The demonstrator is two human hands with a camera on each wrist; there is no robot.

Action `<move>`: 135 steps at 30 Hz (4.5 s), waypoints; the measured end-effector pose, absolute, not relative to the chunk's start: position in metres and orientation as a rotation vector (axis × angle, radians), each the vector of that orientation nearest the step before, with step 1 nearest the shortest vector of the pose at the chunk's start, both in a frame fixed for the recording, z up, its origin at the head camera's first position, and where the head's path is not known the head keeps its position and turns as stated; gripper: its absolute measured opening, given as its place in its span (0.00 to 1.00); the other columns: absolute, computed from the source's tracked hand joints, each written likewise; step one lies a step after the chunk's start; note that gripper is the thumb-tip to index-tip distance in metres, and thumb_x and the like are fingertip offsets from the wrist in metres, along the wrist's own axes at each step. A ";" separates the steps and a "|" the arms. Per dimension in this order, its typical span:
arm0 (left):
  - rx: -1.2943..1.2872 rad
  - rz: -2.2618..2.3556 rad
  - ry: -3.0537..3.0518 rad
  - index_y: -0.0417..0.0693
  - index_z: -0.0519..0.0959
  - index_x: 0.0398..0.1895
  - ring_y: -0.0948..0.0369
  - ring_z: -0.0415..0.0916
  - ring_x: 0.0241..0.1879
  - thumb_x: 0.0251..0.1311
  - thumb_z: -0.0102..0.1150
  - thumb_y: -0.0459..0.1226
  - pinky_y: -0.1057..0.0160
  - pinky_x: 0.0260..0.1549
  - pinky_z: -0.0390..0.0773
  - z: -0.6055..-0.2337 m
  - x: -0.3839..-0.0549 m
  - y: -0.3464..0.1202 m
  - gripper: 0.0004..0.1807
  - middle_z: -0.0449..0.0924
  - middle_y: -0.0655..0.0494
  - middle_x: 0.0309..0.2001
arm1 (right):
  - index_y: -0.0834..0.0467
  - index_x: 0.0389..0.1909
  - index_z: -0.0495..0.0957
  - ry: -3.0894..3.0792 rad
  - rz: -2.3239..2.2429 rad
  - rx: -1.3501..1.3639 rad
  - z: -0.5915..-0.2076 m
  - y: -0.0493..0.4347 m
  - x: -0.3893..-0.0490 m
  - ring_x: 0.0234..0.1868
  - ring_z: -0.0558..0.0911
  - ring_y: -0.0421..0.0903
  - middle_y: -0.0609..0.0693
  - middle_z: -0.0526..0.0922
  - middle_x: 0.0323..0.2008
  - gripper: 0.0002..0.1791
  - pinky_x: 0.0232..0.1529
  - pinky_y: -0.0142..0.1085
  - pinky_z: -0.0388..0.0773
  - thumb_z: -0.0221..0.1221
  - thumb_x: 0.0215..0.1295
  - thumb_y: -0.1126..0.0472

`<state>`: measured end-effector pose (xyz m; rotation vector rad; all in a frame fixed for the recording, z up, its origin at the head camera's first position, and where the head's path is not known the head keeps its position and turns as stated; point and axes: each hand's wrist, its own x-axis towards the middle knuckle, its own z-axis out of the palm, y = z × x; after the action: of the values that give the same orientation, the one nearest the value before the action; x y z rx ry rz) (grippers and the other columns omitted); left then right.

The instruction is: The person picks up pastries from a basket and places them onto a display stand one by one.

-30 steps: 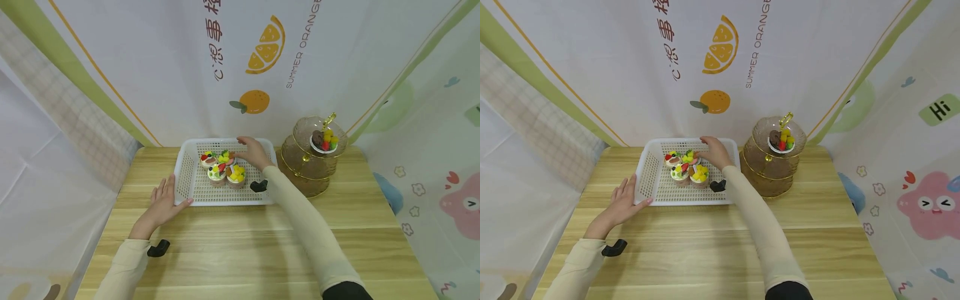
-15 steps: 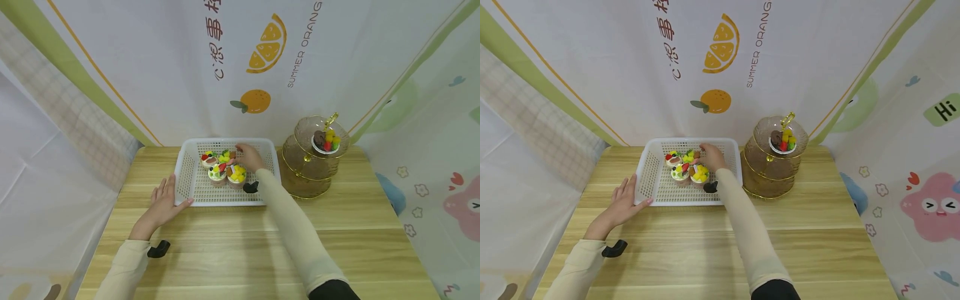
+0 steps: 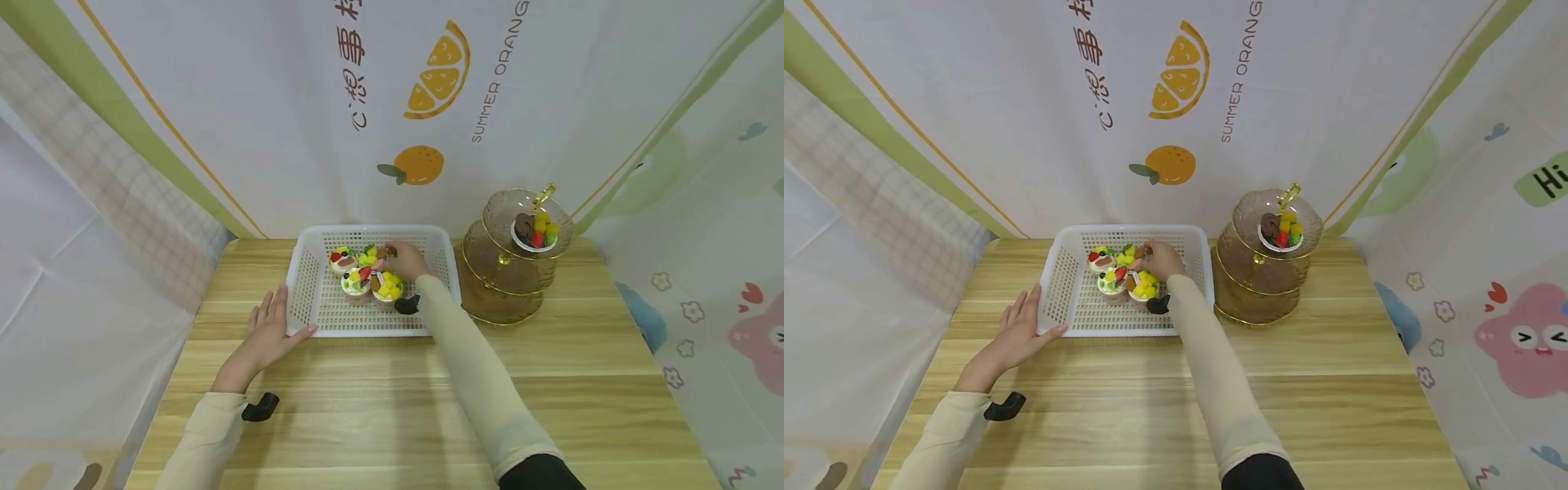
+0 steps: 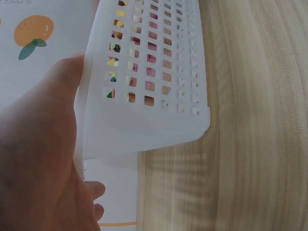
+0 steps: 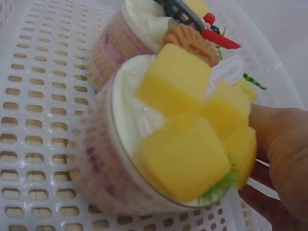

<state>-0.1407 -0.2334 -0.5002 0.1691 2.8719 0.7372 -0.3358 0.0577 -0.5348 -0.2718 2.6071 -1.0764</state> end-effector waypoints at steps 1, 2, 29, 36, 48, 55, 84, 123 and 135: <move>0.169 0.736 2.872 0.36 0.28 0.78 0.34 0.28 0.78 0.64 0.51 0.64 0.29 0.70 0.31 -0.501 -0.141 -0.233 0.61 0.34 0.31 0.79 | 0.55 0.68 0.70 2.613 -1.078 -0.269 -0.536 0.057 -0.335 0.65 0.76 0.51 0.53 0.79 0.63 0.35 0.67 0.46 0.72 0.69 0.61 0.51; 0.169 0.740 2.871 0.36 0.28 0.78 0.34 0.28 0.78 0.64 0.51 0.64 0.28 0.70 0.31 -0.501 -0.141 -0.233 0.61 0.34 0.31 0.79 | 0.55 0.67 0.72 2.619 -1.082 -0.266 -0.536 0.057 -0.334 0.65 0.76 0.51 0.52 0.79 0.62 0.35 0.67 0.46 0.73 0.69 0.60 0.51; 0.151 0.753 2.871 0.37 0.28 0.78 0.35 0.28 0.78 0.64 0.52 0.64 0.29 0.70 0.31 -0.501 -0.140 -0.233 0.61 0.36 0.30 0.78 | 0.51 0.56 0.80 2.590 -1.205 -0.160 -0.549 0.048 -0.329 0.56 0.79 0.52 0.53 0.82 0.55 0.27 0.54 0.46 0.80 0.74 0.53 0.53; 0.147 0.760 2.867 0.37 0.28 0.78 0.35 0.27 0.78 0.64 0.52 0.63 0.29 0.71 0.30 -0.502 -0.140 -0.233 0.61 0.36 0.31 0.79 | 0.52 0.55 0.80 2.570 -1.231 -0.109 -0.545 0.048 -0.325 0.57 0.80 0.53 0.53 0.82 0.55 0.28 0.56 0.47 0.79 0.74 0.53 0.52; 0.144 0.749 2.859 0.39 0.26 0.78 0.35 0.26 0.78 0.64 0.51 0.64 0.29 0.71 0.29 -0.502 -0.140 -0.233 0.61 0.35 0.30 0.79 | 0.51 0.46 0.82 2.508 -1.295 -0.108 -0.546 0.048 -0.327 0.50 0.79 0.50 0.52 0.82 0.50 0.20 0.50 0.43 0.80 0.74 0.52 0.55; 0.142 0.740 2.861 0.40 0.26 0.78 0.35 0.27 0.78 0.64 0.51 0.65 0.30 0.71 0.29 -0.502 -0.140 -0.233 0.61 0.35 0.31 0.79 | 0.49 0.42 0.83 2.521 -1.301 -0.115 -0.551 0.046 -0.333 0.45 0.77 0.47 0.49 0.82 0.46 0.18 0.45 0.39 0.76 0.75 0.50 0.54; 0.157 0.760 2.861 0.37 0.28 0.78 0.35 0.27 0.78 0.64 0.51 0.64 0.29 0.71 0.29 -0.502 -0.141 -0.232 0.61 0.35 0.31 0.79 | 0.49 0.58 0.79 2.531 -1.612 -0.317 -0.470 0.069 -0.301 0.49 0.83 0.44 0.49 0.85 0.50 0.31 0.49 0.40 0.82 0.74 0.53 0.48; 0.163 0.769 2.867 0.38 0.25 0.78 0.33 0.27 0.77 0.64 0.51 0.64 0.28 0.70 0.31 -0.500 -0.140 -0.233 0.61 0.35 0.28 0.78 | 0.59 0.47 0.85 3.109 -1.747 -0.028 -0.463 0.219 -0.194 0.52 0.80 0.57 0.57 0.86 0.48 0.27 0.55 0.53 0.72 0.77 0.47 0.49; 0.165 0.746 2.883 0.37 0.27 0.78 0.32 0.29 0.77 0.65 0.51 0.64 0.28 0.70 0.33 -0.502 -0.139 -0.234 0.61 0.36 0.29 0.78 | 0.62 0.47 0.84 3.140 -1.771 0.098 -0.471 0.228 -0.204 0.55 0.81 0.59 0.59 0.87 0.48 0.27 0.59 0.54 0.73 0.75 0.50 0.50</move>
<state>-0.1394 -0.2336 -0.5018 0.1653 2.8834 0.7461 -0.2042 0.2278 -0.4707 0.0979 3.1405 -1.7706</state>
